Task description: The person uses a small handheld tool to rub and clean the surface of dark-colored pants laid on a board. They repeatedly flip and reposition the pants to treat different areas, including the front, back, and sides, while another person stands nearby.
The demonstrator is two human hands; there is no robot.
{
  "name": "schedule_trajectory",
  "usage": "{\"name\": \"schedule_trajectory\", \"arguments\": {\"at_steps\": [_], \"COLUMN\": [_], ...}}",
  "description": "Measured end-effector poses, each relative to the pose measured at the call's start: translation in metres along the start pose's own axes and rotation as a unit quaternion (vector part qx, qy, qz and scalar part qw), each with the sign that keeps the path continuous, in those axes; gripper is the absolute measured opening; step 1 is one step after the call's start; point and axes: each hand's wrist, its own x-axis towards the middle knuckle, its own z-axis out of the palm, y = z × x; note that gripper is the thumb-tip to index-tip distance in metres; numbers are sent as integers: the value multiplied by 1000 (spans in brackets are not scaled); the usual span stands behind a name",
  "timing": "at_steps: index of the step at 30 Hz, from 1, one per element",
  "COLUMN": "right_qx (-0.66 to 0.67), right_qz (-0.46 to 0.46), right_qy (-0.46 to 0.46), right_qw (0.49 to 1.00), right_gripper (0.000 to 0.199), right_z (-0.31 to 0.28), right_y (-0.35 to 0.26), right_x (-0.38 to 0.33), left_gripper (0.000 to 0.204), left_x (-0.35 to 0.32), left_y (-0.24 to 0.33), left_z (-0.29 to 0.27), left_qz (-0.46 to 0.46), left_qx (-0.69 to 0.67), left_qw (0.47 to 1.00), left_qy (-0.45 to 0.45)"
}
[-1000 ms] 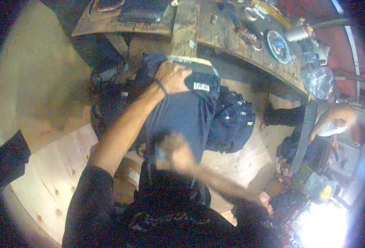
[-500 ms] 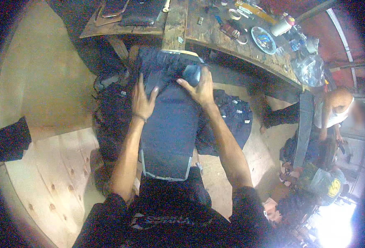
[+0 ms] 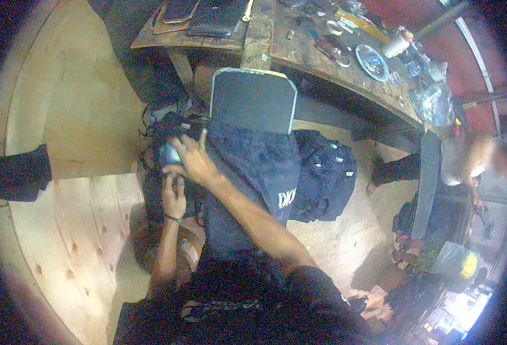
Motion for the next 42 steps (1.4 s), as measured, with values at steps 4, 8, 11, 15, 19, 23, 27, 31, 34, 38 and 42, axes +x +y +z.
{"name": "schedule_trajectory", "arguments": {"at_steps": [4,8,11,15,19,23,27,31,34,38,42], "right_qx": [79,-163,-237,-212,-140,-125,-173,-154,-121,-129,-91], "right_qz": [59,213,189,209,139,186,103,210,159,208,264], "right_qy": [220,347,356,421,371,331,224,233,310,409,388], "right_qw": [971,899,884,857,908,917,954,937,930,879,878], "right_gripper": [83,79,79,82,83,60,64,63,63,62,73], "right_z": [-57,-101,-103,-147,-214,-206,-136,-103,-113,-125,-103], "right_y": [18,36,92,207,226,134,78,90,107,115,106], "right_x": [-8,-104,-107,-20,36,-11,-76,-98,-100,-107,-129], "left_gripper": [61,118,123,138,148,145,130,124,109,90,81], "left_x": [23,26,69,150,199,215,222,240,242,178,50], "left_y": [115,168,172,190,213,215,203,206,215,198,134], "left_z": [16,66,98,126,139,142,144,146,135,103,75], "left_qz": [181,83,92,247,242,280,335,321,327,281,-42], "left_qx": [41,162,313,265,258,242,229,241,198,156,33], "left_qw": [983,976,940,932,935,929,913,913,922,944,997], "left_qy": [0,-121,-104,7,-27,-25,-52,-71,-70,79,-46]}}
